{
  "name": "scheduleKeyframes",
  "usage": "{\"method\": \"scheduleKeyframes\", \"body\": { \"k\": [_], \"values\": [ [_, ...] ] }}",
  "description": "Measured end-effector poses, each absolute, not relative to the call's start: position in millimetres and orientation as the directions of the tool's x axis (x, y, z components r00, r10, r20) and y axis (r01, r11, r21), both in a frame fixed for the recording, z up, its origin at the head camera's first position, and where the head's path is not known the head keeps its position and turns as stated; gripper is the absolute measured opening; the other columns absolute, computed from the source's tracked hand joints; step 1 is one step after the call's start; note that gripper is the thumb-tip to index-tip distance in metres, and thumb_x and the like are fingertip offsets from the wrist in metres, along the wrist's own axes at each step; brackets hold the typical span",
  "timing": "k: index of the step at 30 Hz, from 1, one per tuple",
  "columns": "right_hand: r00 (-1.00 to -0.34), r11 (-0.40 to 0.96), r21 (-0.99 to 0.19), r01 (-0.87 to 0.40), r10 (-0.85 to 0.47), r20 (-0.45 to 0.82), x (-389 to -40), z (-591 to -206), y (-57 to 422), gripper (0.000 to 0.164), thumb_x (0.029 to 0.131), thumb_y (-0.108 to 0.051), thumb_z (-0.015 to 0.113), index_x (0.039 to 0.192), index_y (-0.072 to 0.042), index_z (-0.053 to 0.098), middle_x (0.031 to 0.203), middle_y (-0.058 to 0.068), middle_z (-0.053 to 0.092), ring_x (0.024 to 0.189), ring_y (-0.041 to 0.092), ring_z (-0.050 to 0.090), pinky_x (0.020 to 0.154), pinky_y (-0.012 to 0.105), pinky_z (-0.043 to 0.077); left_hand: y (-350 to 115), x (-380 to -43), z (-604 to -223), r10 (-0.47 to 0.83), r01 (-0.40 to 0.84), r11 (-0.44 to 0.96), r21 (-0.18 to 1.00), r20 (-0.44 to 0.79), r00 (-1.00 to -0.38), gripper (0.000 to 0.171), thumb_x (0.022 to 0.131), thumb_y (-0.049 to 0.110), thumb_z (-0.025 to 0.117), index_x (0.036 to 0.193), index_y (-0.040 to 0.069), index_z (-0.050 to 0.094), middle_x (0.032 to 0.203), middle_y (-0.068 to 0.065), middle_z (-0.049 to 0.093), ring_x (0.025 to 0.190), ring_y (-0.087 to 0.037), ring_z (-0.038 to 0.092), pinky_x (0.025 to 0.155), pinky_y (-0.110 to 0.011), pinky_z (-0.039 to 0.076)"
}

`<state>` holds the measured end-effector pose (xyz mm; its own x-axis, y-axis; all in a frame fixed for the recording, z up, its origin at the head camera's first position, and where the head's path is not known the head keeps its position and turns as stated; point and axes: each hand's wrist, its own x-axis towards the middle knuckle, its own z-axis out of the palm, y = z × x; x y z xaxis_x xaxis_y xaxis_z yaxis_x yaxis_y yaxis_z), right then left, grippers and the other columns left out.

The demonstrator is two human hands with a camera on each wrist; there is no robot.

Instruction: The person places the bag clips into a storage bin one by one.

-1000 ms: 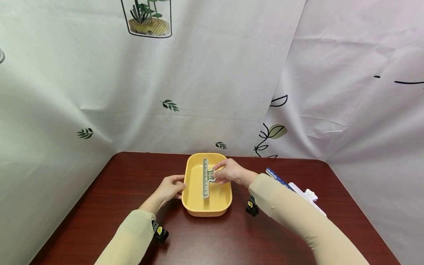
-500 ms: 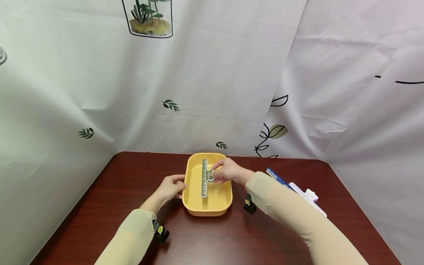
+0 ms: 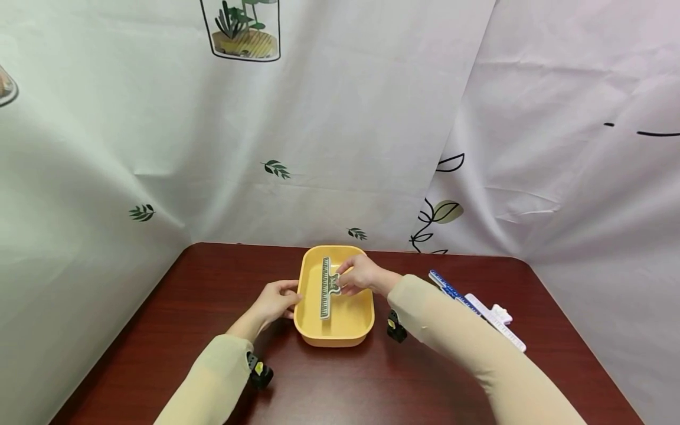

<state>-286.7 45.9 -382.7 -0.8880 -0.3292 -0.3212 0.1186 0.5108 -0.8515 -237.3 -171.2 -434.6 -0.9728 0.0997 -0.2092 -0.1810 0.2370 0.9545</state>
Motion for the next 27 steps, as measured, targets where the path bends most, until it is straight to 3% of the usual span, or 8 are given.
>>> {"method": "scheduleKeyframes", "body": {
  "k": [10, 27],
  "values": [
    [-0.888, 0.538, -0.836, 0.109, -0.326, -0.325, -290, -383, 37, 0.018, 0.082, 0.003, 0.065, 0.099, 0.004, 0.060, 0.075, 0.013, 0.068, 0.059, 0.017, 0.067, 0.054, 0.029, 0.058, -172, -237, -434, 0.100, -0.185, 0.244, 0.952, -0.214, -0.972, 0.048, 0.090, 0.001, 0.055, 0.136, -0.008, 0.042, 0.094, -0.021, 0.060, 0.066, -0.016, 0.062, 0.053, -0.025, 0.054],
    [-0.884, 0.632, -0.771, 0.080, -0.313, -0.348, -292, -379, 26, 0.013, 0.082, 0.002, 0.068, 0.094, 0.004, 0.063, 0.076, 0.011, 0.066, 0.057, 0.016, 0.066, 0.055, 0.029, 0.058, -170, -237, -434, 0.076, -0.199, 0.255, 0.946, -0.225, -0.971, 0.049, 0.089, 0.000, 0.057, 0.136, -0.007, 0.043, 0.094, -0.019, 0.060, 0.067, -0.017, 0.063, 0.052, -0.026, 0.054]
  ]
}}
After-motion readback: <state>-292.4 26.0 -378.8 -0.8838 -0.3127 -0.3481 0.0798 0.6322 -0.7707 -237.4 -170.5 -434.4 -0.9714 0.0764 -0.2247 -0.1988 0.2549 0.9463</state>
